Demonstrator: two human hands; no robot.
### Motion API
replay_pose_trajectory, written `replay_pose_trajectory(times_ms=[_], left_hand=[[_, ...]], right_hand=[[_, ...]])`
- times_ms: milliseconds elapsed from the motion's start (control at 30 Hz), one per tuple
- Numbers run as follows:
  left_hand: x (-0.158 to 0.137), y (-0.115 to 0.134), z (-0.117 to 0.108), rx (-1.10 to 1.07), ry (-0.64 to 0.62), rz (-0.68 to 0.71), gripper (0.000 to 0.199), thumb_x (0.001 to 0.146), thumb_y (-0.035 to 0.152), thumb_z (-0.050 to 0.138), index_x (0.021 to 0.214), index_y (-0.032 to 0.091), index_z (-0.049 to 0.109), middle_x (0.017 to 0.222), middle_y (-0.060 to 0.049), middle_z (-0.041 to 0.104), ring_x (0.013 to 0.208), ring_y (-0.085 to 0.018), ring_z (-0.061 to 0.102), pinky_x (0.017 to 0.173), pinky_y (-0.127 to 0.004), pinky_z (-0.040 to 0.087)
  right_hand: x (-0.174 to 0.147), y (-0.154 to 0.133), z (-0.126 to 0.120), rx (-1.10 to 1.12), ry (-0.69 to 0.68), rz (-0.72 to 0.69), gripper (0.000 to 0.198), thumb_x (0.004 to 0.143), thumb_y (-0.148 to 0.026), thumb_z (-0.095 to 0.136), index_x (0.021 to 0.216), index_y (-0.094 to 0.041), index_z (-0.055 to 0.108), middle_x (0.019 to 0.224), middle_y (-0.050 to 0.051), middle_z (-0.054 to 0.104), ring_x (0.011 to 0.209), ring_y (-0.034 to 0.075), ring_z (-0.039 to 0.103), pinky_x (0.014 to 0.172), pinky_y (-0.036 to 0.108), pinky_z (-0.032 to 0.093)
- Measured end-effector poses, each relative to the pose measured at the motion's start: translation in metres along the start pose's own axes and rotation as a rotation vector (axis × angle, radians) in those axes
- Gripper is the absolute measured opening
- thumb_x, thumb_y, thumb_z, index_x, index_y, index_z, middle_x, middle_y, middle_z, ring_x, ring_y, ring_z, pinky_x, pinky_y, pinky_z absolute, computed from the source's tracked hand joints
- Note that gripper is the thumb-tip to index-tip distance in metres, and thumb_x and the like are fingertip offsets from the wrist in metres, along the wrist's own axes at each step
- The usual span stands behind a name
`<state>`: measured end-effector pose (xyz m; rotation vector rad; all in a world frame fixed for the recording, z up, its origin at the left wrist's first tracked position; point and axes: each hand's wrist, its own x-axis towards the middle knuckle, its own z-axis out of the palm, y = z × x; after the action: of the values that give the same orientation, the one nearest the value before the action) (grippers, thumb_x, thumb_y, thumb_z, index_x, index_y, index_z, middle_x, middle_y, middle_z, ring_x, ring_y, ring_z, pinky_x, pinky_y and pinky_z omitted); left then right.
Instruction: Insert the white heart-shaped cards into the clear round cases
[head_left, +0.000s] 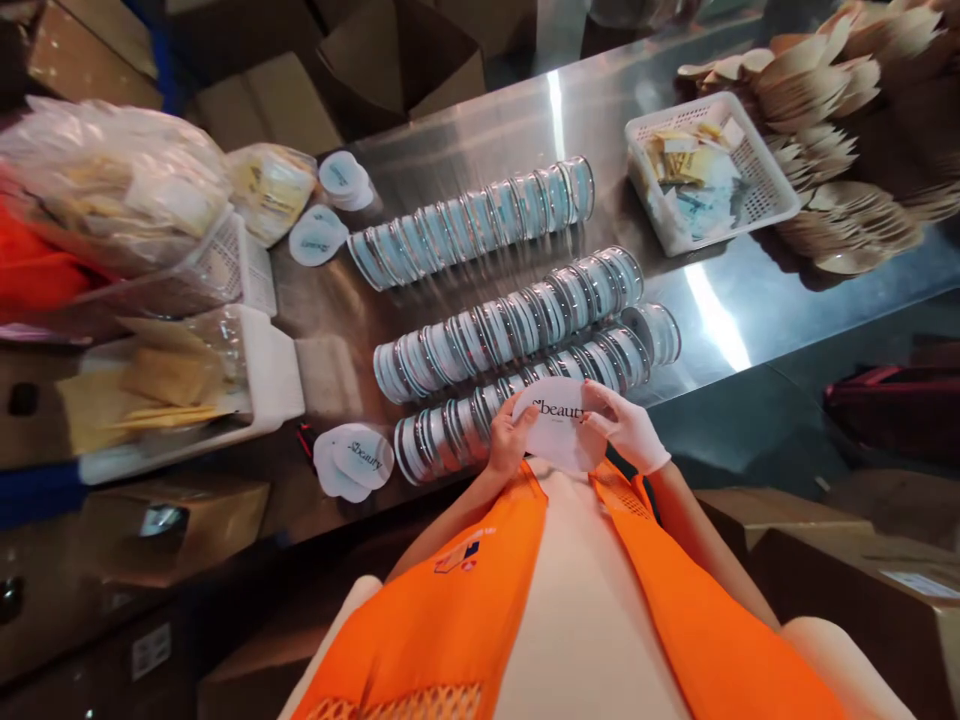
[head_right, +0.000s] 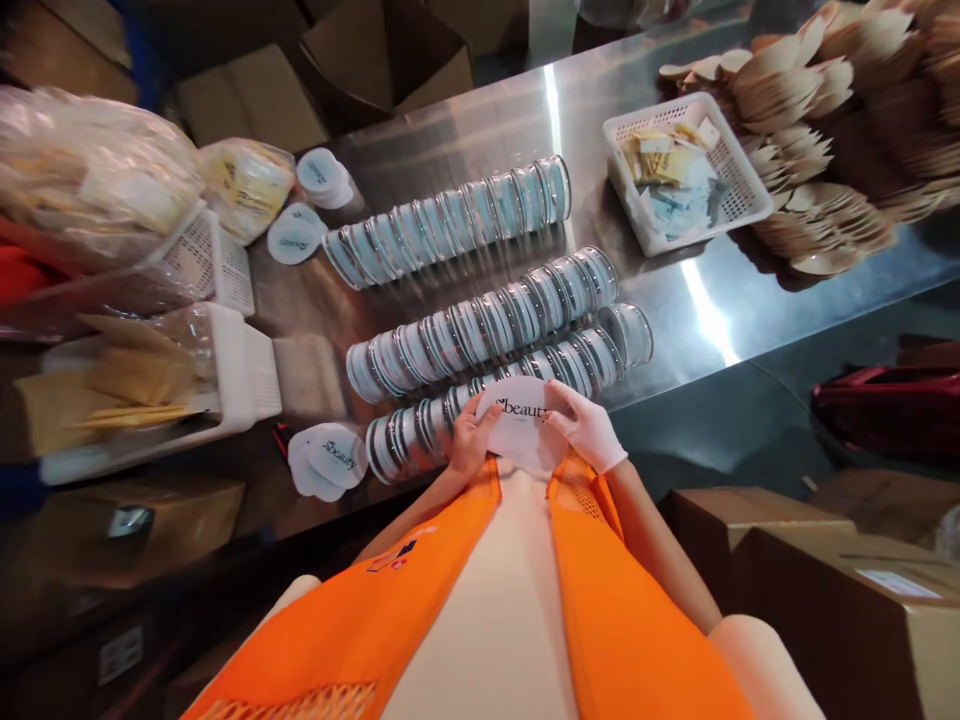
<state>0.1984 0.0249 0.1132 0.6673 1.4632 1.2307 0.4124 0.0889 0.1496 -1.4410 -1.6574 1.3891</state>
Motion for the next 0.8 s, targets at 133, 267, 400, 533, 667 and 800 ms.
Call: replay_pose_trajectory(times_ms=[133, 267, 400, 533, 667, 800], left_hand=[[-0.004, -0.006, -0.009, -0.005, -0.022, -0.098, 0.055, 0.082, 0.068, 0.07, 0.103, 0.018, 0.059, 0.092, -0.006, 0.073, 0.077, -0.017, 0.067, 0.069, -0.027, 0.056], [-0.009, 0.002, -0.021, -0.055, -0.256, -0.163, 0.064, 0.073, 0.057, 0.085, 0.115, 0.019, 0.057, 0.1, -0.006, 0.073, 0.084, -0.018, 0.069, 0.076, -0.028, 0.057], [-0.016, 0.006, -0.033, 0.037, -0.295, -0.108, 0.063, 0.075, 0.052, 0.084, 0.122, 0.017, 0.061, 0.105, -0.008, 0.074, 0.089, -0.02, 0.069, 0.079, -0.03, 0.057], [-0.019, 0.0, -0.037, 0.149, -0.278, -0.107, 0.058, 0.078, 0.054, 0.081, 0.119, 0.016, 0.066, 0.105, -0.009, 0.075, 0.092, -0.023, 0.07, 0.08, -0.032, 0.057], [-0.016, -0.003, -0.034, 0.18, -0.344, -0.098, 0.053, 0.083, 0.053, 0.077, 0.121, 0.018, 0.068, 0.108, -0.009, 0.077, 0.096, -0.025, 0.071, 0.084, -0.034, 0.058], [-0.009, 0.002, -0.034, 0.276, -0.432, -0.112, 0.047, 0.083, 0.049, 0.078, 0.117, 0.017, 0.071, 0.104, -0.007, 0.077, 0.094, -0.025, 0.071, 0.083, -0.033, 0.058]], right_hand=[[0.0, 0.006, 0.009, 0.014, 0.014, 0.059, 0.055, 0.083, -0.036, 0.067, 0.136, -0.023, 0.067, 0.138, 0.006, 0.068, 0.124, 0.024, 0.065, 0.114, 0.041, 0.048], [0.001, 0.01, 0.008, 0.033, -0.031, 0.091, 0.053, 0.081, -0.034, 0.067, 0.132, -0.022, 0.068, 0.134, 0.006, 0.069, 0.121, 0.024, 0.066, 0.111, 0.04, 0.05], [-0.002, 0.012, 0.005, -0.002, -0.067, 0.094, 0.045, 0.085, -0.038, 0.065, 0.127, -0.023, 0.07, 0.122, 0.005, 0.074, 0.11, 0.023, 0.07, 0.104, 0.039, 0.055], [-0.003, 0.004, 0.002, -0.19, -0.052, -0.046, 0.045, 0.09, -0.035, 0.063, 0.133, -0.026, 0.068, 0.127, 0.005, 0.071, 0.114, 0.022, 0.068, 0.102, 0.038, 0.055], [0.0, -0.009, -0.007, -0.443, -0.027, -0.17, 0.043, 0.091, -0.025, 0.059, 0.132, -0.028, 0.069, 0.124, 0.006, 0.072, 0.115, 0.024, 0.065, 0.104, 0.039, 0.052], [-0.004, -0.005, -0.026, -0.468, -0.065, -0.119, 0.02, 0.092, -0.03, 0.063, 0.101, -0.027, 0.08, 0.099, 0.004, 0.077, 0.095, 0.023, 0.07, 0.09, 0.036, 0.056]])
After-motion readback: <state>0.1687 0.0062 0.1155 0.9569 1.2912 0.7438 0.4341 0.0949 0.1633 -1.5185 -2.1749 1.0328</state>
